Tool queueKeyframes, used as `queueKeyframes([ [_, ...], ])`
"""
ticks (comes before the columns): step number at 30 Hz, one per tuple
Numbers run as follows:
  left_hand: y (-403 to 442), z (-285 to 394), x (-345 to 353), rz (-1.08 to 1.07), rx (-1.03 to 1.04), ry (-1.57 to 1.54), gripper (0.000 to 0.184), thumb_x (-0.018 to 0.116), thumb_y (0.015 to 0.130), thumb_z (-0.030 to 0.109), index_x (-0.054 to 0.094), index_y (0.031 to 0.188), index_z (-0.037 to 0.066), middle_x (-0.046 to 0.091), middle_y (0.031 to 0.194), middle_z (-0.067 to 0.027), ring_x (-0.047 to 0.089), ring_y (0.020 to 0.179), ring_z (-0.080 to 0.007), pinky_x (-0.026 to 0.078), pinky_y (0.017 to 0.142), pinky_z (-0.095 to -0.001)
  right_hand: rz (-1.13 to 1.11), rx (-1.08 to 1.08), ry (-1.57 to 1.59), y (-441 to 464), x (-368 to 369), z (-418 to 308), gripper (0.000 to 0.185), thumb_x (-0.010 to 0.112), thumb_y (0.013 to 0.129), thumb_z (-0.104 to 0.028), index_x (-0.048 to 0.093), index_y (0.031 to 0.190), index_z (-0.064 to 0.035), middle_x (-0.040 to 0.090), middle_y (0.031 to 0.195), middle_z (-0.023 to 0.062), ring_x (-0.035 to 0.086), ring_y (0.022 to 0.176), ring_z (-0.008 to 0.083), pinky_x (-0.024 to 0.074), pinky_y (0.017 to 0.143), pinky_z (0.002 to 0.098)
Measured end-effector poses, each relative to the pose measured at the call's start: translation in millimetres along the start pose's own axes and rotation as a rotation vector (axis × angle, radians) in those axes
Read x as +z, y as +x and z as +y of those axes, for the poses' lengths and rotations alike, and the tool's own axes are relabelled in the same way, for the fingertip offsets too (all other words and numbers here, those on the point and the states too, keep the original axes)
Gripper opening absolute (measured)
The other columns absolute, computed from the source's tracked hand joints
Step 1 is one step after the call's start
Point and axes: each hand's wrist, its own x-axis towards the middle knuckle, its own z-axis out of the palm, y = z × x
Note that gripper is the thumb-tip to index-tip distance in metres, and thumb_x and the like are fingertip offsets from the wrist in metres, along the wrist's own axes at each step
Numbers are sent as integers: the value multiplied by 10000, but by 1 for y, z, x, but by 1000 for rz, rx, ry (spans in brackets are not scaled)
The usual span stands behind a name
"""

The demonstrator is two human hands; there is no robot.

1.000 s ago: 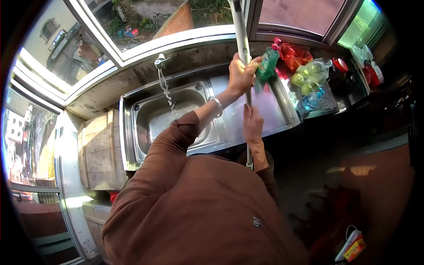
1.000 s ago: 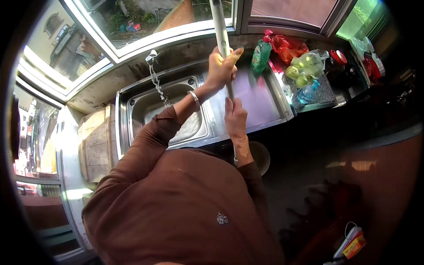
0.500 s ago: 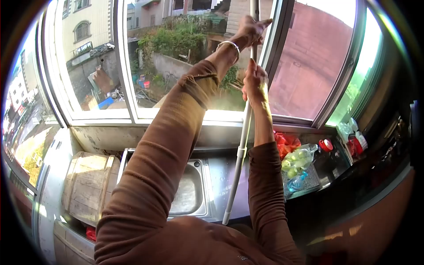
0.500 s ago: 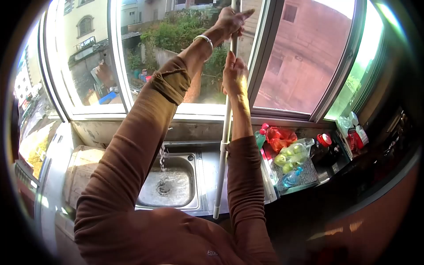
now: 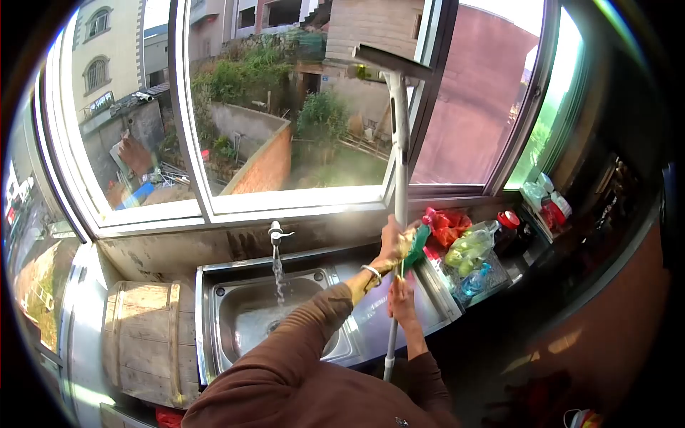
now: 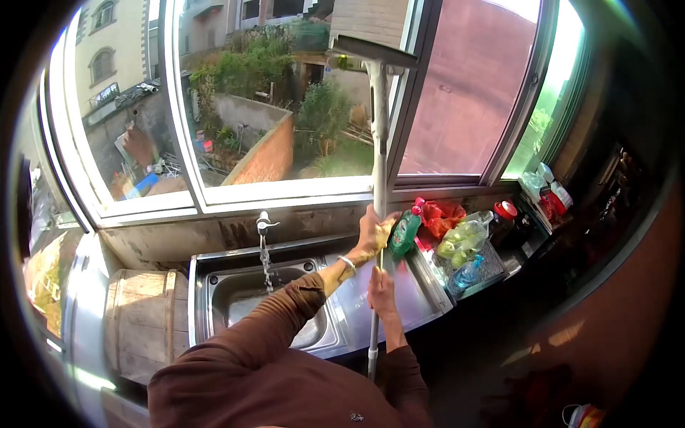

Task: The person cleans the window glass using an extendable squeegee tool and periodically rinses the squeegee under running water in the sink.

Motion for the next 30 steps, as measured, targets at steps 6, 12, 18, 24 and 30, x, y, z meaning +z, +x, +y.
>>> queueKeyframes([
  [6, -136, -31, -64, -170, -393, -52, 520, 746, 842, 318, 412, 969, -60, 524, 526, -38, 532, 396, -125, 443, 346, -284, -54, 224, -104, -117, 17, 82, 532, 422, 996, -441, 472, 707, 3, 480, 465, 92, 460, 289, 188, 353, 288, 337],
  [12, -155, -2, -82, -147, -441, -204, 442, 732, 845, 285, 456, 1011, -17, 511, 559, -26, 535, 422, -123, 462, 363, -286, 158, -6, -417, -137, 27, 94, 431, 470, 986, -363, 514, 769, 7, 509, 597, 205, 497, 578, 389, 394, 512, 453],
  [18, 19, 165, -74, -169, -13, -331, 401, 735, 857, 270, 419, 956, 44, 589, 693, -71, 472, 394, -99, 382, 312, -253, 283, -507, -454, -9, 44, -104, 459, 432, 1005, -410, 485, 794, -7, 466, 560, 183, 551, 539, 355, 408, 520, 458],
  [24, 210, 377, -97, -231, 131, -286, 450, 697, 849, 471, 503, 720, 86, 458, 574, -1, 458, 411, -112, 420, 369, -269, -87, -514, 154, 86, 67, -336, 369, 427, 1017, -384, 519, 1056, -29, 460, 625, 18, 402, 400, 81, 330, 365, 243],
  [30, 241, 384, -108, -124, 123, -193, 500, 749, 816, 448, 502, 721, 24, 520, 544, -69, 492, 382, -148, 414, 326, -285, -141, -349, 175, 98, 85, -336, 387, 417, 1011, -432, 466, 949, -53, 410, 556, 6, 366, 355, 92, 303, 340, 270],
])
